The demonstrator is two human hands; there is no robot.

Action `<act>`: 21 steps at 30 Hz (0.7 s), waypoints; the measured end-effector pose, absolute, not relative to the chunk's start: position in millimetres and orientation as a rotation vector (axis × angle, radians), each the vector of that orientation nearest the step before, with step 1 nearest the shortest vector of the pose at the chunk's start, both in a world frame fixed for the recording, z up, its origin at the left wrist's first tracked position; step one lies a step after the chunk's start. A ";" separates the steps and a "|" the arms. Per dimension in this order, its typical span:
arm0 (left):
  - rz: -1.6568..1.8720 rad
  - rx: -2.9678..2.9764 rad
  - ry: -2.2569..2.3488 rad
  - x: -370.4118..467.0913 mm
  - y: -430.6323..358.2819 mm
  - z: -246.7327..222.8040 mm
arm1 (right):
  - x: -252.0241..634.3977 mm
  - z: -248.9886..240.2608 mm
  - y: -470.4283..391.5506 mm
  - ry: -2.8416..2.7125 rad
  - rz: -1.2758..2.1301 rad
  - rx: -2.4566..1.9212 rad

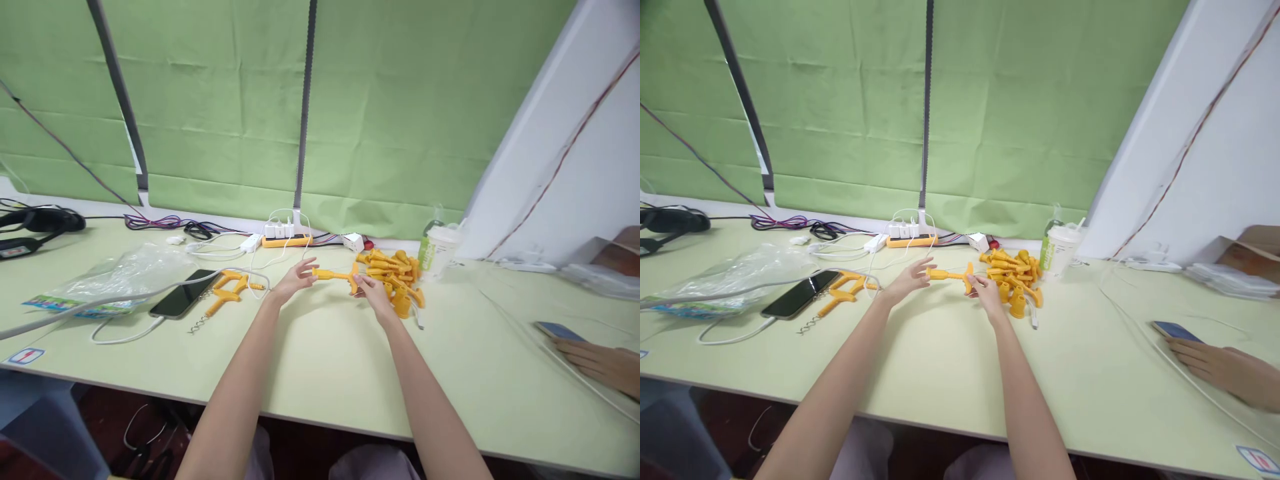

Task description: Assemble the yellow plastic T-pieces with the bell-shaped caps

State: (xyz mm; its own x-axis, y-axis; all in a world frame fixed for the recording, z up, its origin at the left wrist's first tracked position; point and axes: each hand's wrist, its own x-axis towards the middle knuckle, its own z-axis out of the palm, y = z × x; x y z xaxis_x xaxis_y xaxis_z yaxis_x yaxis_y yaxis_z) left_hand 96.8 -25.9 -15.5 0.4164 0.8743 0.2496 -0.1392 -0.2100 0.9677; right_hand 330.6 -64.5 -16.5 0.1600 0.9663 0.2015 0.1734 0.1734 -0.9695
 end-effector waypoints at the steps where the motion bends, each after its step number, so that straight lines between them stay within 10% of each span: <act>1: 1.047 1.486 0.771 96.9 -25.0 -16.0 | 331.0 -17.2 -63.9 -1.270 0.860 -1.257; 21: 1.135 1.639 0.762 101.8 -21.6 -12.7 | 324.4 -26.9 -55.5 -1.260 0.804 -1.283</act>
